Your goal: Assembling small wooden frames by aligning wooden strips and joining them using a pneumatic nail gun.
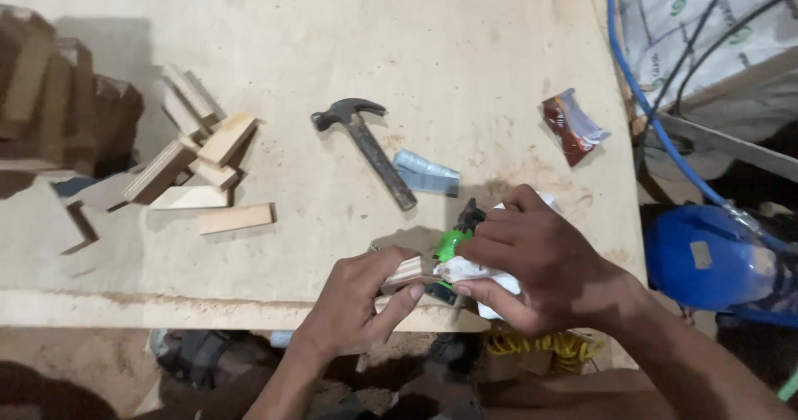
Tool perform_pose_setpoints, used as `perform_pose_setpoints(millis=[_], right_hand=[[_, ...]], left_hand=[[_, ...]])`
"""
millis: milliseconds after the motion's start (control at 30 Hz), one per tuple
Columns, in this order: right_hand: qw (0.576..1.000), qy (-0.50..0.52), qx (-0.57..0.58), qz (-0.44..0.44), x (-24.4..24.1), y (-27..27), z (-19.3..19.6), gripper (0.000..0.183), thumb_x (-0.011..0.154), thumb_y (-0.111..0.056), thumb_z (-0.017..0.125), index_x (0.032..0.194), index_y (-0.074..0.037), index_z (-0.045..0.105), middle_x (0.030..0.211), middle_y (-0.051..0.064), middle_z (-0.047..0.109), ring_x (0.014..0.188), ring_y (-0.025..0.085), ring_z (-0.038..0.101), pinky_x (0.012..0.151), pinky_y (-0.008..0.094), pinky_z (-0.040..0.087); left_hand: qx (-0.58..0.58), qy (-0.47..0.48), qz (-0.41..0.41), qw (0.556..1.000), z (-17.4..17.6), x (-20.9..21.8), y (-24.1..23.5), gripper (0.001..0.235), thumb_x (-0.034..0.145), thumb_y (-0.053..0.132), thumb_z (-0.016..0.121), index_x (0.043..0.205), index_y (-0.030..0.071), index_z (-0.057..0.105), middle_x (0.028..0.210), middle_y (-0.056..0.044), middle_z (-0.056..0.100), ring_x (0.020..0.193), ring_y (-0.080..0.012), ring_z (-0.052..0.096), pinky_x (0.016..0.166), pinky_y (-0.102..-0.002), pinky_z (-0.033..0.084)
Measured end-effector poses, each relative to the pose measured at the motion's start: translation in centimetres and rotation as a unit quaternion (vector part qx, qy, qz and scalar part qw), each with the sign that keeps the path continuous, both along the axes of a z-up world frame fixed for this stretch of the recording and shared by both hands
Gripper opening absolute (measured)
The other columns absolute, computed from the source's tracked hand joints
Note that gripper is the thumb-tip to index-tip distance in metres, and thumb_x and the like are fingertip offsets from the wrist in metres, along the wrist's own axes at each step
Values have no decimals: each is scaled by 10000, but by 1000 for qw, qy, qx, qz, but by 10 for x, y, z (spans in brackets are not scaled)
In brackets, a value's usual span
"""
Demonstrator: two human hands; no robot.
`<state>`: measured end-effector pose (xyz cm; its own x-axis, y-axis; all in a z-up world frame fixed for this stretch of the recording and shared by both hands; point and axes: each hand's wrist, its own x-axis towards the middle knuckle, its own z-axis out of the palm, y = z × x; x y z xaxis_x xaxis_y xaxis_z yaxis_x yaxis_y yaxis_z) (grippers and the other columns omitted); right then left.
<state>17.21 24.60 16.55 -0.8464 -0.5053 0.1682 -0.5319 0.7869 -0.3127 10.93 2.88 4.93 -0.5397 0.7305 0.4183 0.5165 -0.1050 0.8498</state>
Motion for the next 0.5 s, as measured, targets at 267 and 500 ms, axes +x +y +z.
perform_pose_setpoints(millis=[267, 500], right_hand=[[998, -30, 39, 33, -10, -2, 4, 159, 882, -237, 683, 904, -82, 652, 654, 57, 613, 524, 237, 488, 678, 398, 333], [995, -65, 64, 49, -7, 4, 9, 175, 891, -241, 711, 868, -82, 640, 627, 51, 580, 528, 242, 466, 667, 388, 319]], left_hand=[[-28, 83, 18, 996, 1, -4, -4, 291, 998, 308, 483, 1128, 72, 592, 856, -64, 669, 630, -211, 609, 487, -345, 490], [-67, 114, 5, 991, -6, -3, 0, 322, 999, 341, 471, 1162, 86, 578, 819, -63, 642, 576, -219, 580, 455, -356, 484]])
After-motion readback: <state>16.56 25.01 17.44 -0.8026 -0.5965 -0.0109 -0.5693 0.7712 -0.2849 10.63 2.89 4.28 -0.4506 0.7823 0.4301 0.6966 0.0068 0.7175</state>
